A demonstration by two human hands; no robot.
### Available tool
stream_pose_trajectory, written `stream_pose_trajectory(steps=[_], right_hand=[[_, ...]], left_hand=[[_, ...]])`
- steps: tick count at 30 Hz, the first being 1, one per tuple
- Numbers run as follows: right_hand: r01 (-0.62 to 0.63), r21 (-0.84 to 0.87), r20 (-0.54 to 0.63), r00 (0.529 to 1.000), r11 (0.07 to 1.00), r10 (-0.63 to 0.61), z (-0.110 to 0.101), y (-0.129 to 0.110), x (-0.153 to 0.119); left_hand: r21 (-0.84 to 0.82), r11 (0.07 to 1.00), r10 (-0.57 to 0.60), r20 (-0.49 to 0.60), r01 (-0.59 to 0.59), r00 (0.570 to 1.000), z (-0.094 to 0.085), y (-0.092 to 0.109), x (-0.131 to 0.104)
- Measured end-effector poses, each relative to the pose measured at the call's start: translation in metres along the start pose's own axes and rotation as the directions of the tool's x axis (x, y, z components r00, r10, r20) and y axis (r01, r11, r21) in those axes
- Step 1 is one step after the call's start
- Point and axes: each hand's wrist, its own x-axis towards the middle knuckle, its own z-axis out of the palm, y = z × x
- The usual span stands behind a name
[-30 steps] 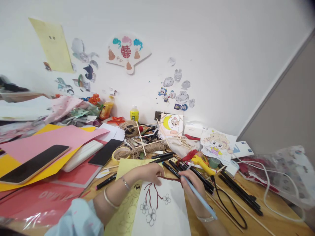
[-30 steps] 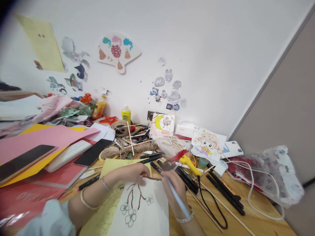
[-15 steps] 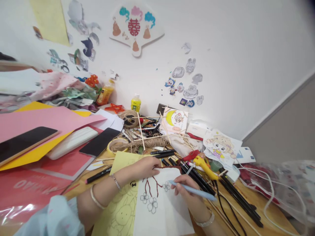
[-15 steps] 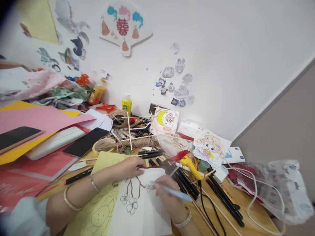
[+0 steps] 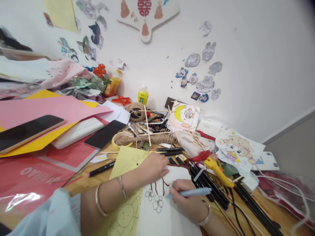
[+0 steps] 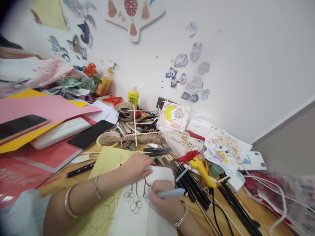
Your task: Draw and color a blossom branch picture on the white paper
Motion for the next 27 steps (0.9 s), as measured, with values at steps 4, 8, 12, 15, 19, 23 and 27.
stream_pose_trajectory(steps=[4,8,12,15,19,23,27], right_hand=[[0.060,-0.125,0.010,0.998,0.990,-0.059,0.0016,-0.0006,-0.0024],[0.069,-0.196,0.029,0.997,0.978,-0.064,-0.0007,-0.0031,-0.0019],[0.044,-0.189,0.080,0.996,0.981,-0.030,-0.0026,-0.0060,-0.0002],[0.030,-0.187,0.103,0.995,0.982,-0.011,-0.0028,-0.0072,0.0005],[0.023,-0.214,0.124,0.992,0.977,0.004,-0.0022,-0.0074,0.0008],[0.034,-0.227,0.147,0.989,0.973,0.000,-0.0021,-0.0079,0.0012],[0.042,-0.278,0.120,0.993,0.960,-0.009,-0.0030,-0.0084,0.0008]], left_hand=[[0.046,0.999,0.017,-0.005,-0.017,1.000,0.0060,0.0024,-0.0005],[0.039,0.999,0.023,0.011,-0.023,1.000,0.0049,0.0037,0.0006],[0.089,0.996,0.017,0.043,-0.021,0.999,0.0028,0.0046,0.0012],[0.122,0.992,0.031,0.037,-0.035,0.999,0.0017,0.0052,0.0005],[0.146,0.988,0.039,0.015,-0.040,0.999,0.0008,0.0058,-0.0005],[0.157,0.987,0.033,0.018,-0.036,0.999,0.0000,0.0065,-0.0005],[0.156,0.987,0.030,0.020,-0.033,0.999,-0.0008,0.0072,-0.0007]])
